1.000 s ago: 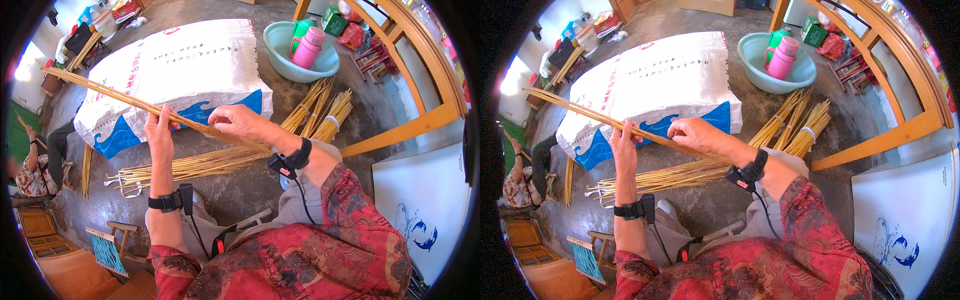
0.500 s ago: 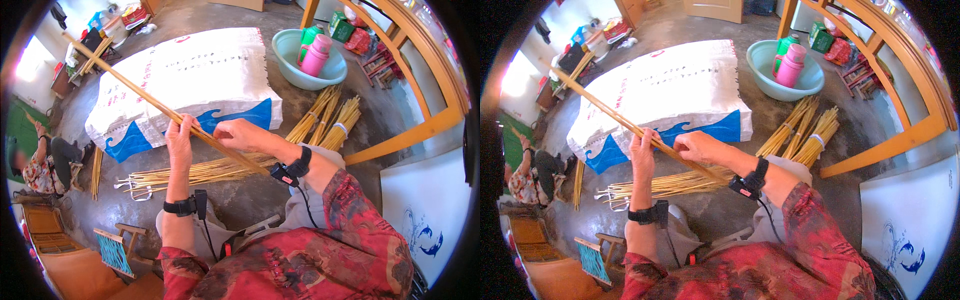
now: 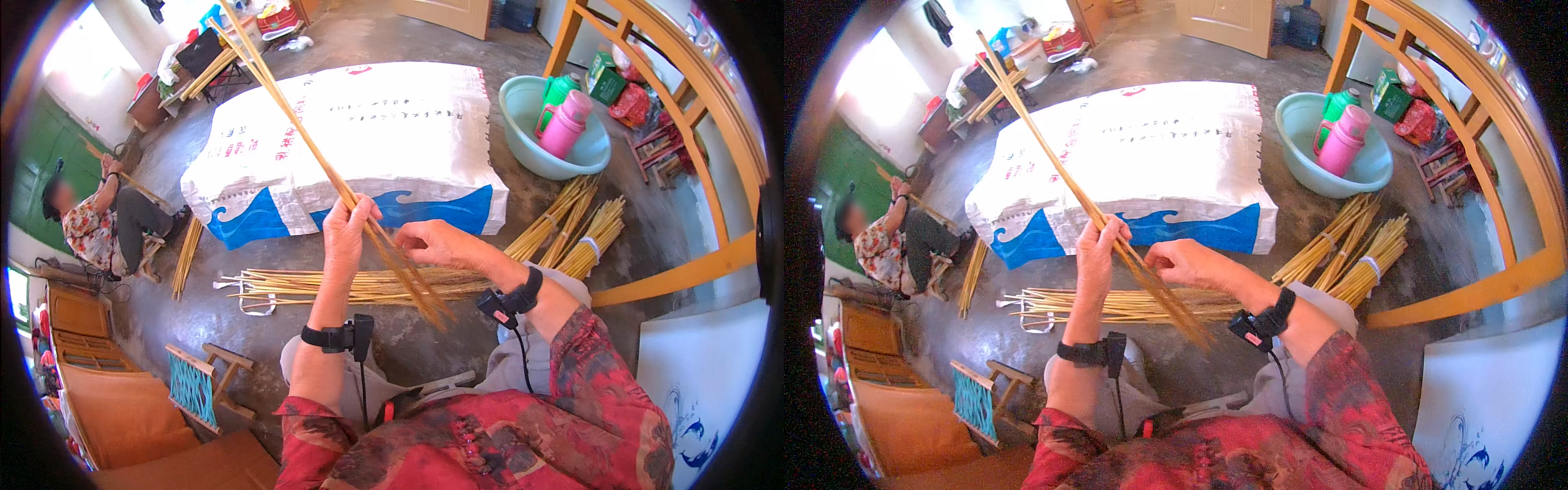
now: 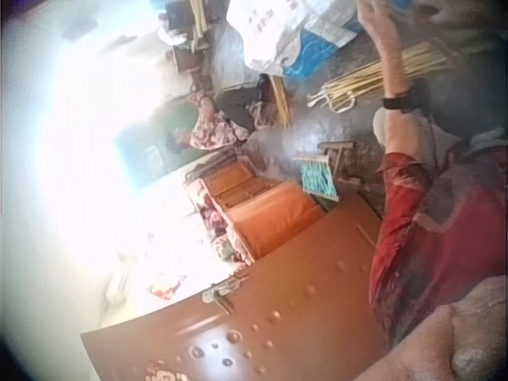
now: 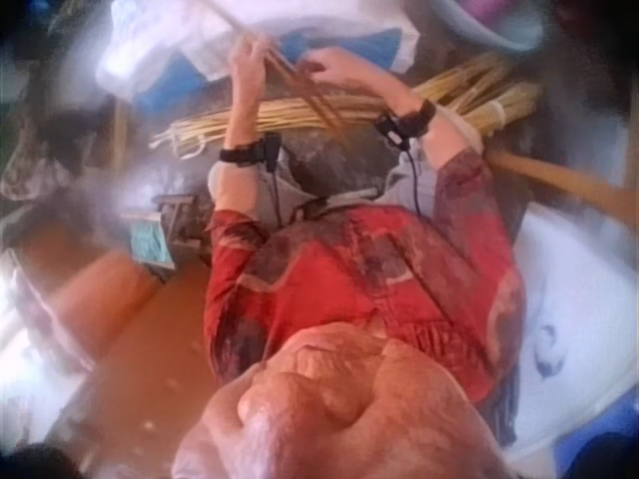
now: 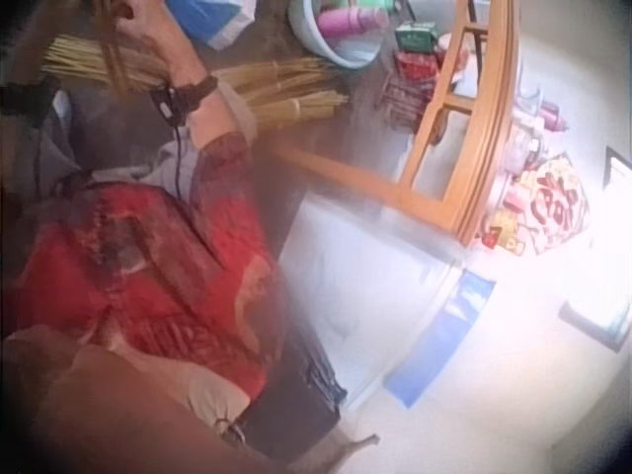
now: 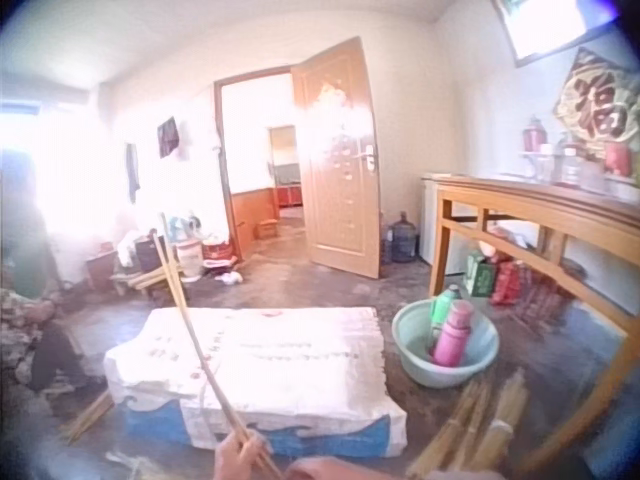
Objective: The person organizes and ties together long dried grass stalks by hand to create bundles for a weaving project.
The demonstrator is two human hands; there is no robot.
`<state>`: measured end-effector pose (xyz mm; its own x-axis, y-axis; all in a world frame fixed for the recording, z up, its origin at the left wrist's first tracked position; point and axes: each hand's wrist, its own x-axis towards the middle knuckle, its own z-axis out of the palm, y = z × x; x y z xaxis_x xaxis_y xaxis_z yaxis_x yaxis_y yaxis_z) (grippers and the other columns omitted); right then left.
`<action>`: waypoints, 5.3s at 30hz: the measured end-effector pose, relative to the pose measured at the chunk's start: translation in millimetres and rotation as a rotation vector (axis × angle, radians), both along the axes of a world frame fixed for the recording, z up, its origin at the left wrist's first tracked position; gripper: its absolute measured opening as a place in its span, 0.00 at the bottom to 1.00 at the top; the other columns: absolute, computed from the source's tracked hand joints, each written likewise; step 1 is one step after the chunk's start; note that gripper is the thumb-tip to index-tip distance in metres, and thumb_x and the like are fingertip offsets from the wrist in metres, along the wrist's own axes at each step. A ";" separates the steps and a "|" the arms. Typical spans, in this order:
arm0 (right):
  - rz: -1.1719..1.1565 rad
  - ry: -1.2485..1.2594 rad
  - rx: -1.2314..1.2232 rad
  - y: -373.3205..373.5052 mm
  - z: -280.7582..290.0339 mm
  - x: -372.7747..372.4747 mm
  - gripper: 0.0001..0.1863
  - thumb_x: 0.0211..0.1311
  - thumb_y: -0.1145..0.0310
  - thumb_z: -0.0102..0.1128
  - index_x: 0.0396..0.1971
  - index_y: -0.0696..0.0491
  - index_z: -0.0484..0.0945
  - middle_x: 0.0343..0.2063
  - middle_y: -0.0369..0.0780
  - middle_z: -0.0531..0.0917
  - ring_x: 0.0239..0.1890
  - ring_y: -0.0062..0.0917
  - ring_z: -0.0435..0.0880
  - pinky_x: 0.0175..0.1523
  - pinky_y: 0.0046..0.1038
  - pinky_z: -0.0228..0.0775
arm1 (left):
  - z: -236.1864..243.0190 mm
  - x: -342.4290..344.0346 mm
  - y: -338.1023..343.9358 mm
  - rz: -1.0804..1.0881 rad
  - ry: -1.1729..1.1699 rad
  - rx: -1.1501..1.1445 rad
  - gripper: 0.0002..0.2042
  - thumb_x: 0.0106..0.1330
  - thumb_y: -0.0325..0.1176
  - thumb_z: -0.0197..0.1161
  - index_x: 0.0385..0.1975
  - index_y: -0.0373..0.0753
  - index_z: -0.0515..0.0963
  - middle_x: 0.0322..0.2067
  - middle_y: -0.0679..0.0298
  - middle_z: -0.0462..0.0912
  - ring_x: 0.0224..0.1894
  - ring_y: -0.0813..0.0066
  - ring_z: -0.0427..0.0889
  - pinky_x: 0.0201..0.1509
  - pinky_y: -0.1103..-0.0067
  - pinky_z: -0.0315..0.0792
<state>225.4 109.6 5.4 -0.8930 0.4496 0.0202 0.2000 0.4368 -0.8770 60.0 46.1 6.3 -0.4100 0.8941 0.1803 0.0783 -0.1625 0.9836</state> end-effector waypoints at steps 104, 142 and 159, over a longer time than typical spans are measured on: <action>-0.112 0.107 -0.201 14.4 10.3 6.2 0.11 0.51 0.73 0.50 0.35 0.58 0.74 0.27 0.34 0.77 0.29 0.14 0.72 0.37 0.18 0.65 | -0.8 -10.8 6.4 -0.250 -0.458 0.188 0.13 0.66 0.32 0.42 0.43 0.30 0.67 0.28 0.61 0.73 0.31 0.77 0.71 0.35 0.82 0.69; -0.214 0.232 -0.392 34.0 19.6 45.9 0.07 0.51 0.77 0.50 0.32 0.59 0.74 0.25 0.37 0.76 0.22 0.15 0.73 0.27 0.16 0.68 | -2.1 -34.8 5.7 -0.004 -0.640 0.219 0.12 0.65 0.34 0.45 0.41 0.32 0.68 0.28 0.61 0.72 0.27 0.75 0.69 0.32 0.79 0.66; -0.412 0.305 -0.160 18.5 30.6 45.2 0.06 0.52 0.75 0.52 0.32 0.58 0.74 0.24 0.34 0.76 0.23 0.13 0.72 0.29 0.16 0.66 | -21.3 -33.3 18.9 -0.006 -0.825 0.229 0.12 0.64 0.35 0.48 0.41 0.33 0.66 0.32 0.58 0.72 0.30 0.73 0.70 0.36 0.74 0.70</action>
<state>270.6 128.1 36.0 -0.6060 0.7805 0.1535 0.0528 0.2320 -0.9713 26.6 65.0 -15.1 -0.4850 0.8745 0.0025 -0.6499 -0.3623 0.6681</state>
